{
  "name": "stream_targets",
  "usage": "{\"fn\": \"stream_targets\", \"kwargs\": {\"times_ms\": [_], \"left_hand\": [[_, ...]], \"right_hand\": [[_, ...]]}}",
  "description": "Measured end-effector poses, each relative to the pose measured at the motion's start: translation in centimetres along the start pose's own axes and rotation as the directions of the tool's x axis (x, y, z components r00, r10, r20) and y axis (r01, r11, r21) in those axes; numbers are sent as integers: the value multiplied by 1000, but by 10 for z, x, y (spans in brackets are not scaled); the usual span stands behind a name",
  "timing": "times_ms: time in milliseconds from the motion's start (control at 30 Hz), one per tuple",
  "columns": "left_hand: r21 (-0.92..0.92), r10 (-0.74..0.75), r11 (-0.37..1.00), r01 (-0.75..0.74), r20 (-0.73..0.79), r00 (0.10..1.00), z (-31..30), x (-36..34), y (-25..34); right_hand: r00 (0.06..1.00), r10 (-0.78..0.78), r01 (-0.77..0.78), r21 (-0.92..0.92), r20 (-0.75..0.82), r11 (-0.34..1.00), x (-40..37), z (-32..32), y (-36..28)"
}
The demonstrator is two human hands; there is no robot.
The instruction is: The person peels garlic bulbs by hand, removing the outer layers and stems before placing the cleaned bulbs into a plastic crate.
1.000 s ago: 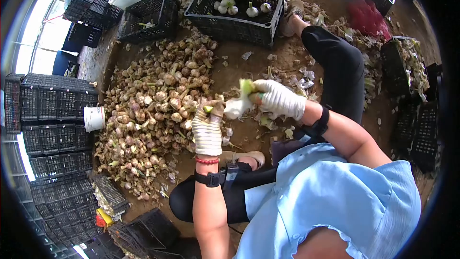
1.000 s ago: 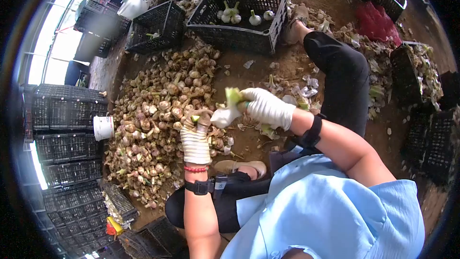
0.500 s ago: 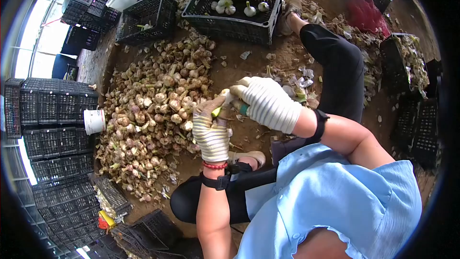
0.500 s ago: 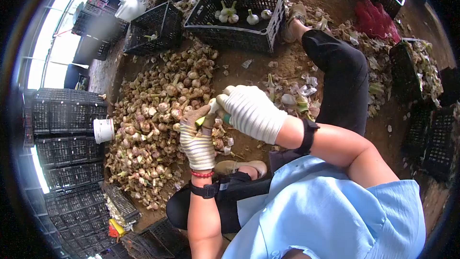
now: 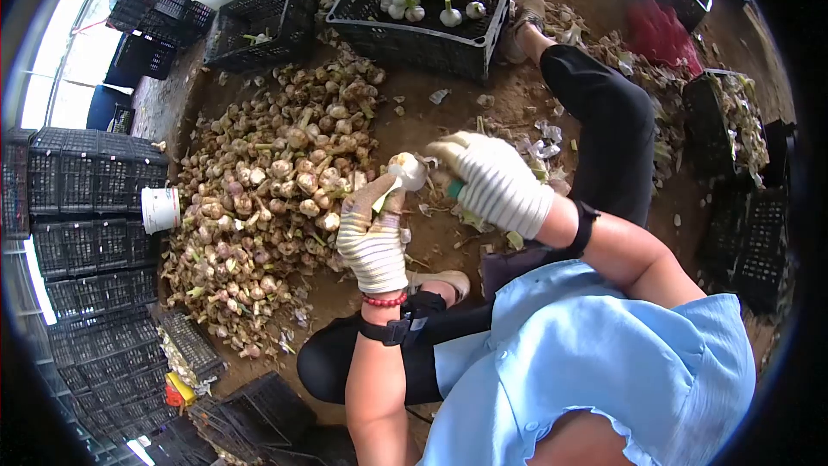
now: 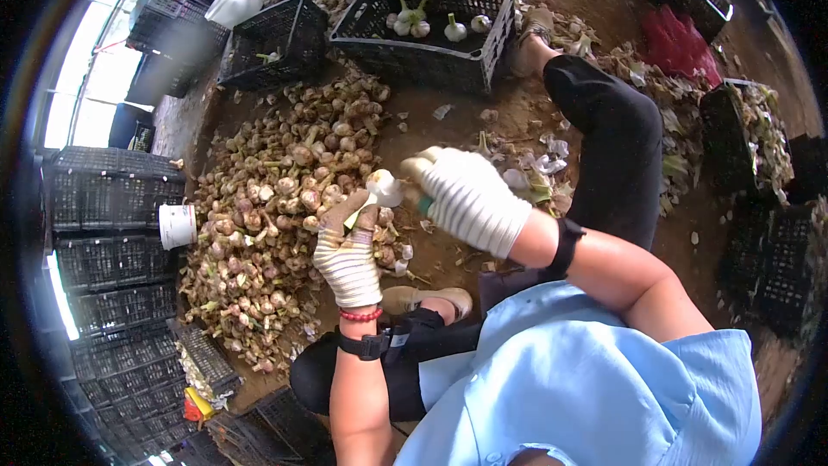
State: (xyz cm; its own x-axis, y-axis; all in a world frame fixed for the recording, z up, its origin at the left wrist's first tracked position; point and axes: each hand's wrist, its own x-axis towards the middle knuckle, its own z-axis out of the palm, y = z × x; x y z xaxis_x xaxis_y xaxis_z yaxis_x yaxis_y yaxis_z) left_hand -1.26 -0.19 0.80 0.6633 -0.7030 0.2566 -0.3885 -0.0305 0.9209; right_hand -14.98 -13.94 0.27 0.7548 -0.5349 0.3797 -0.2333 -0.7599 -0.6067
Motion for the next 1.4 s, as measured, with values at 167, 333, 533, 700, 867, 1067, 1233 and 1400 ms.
{"fn": "stream_targets", "kwargs": {"times_ms": [167,333,533,700,867,1067,1233,1400], "left_hand": [[148,37,988,-38,14,999,8,-2,11],[6,21,1000,-21,69,997,2,1,2],[-233,-117,964,128,64,991,-7,-2,-1],[-249,-206,945,214,59,977,-1,3,-3],[-122,-95,988,98,30,995,2,3,-5],[-78,-117,990,117,2,993,2,-2,-13],[17,83,996,-84,57,995,2,-3,-8],[-186,-107,976,117,62,992,-1,-2,-6]], "right_hand": [[999,-40,42,-212,17,976,0,9,-16],[995,-3,-17,-208,-96,978,9,-1,18],[974,225,-221,-249,-13,943,-9,-11,88],[950,217,-245,107,223,964,-5,-27,17],[981,167,-180,150,96,972,9,-1,-6],[943,283,-322,260,176,910,11,7,-7],[986,159,-149,-167,43,975,9,25,-11],[971,237,-241,-169,-42,956,5,29,31]]}}
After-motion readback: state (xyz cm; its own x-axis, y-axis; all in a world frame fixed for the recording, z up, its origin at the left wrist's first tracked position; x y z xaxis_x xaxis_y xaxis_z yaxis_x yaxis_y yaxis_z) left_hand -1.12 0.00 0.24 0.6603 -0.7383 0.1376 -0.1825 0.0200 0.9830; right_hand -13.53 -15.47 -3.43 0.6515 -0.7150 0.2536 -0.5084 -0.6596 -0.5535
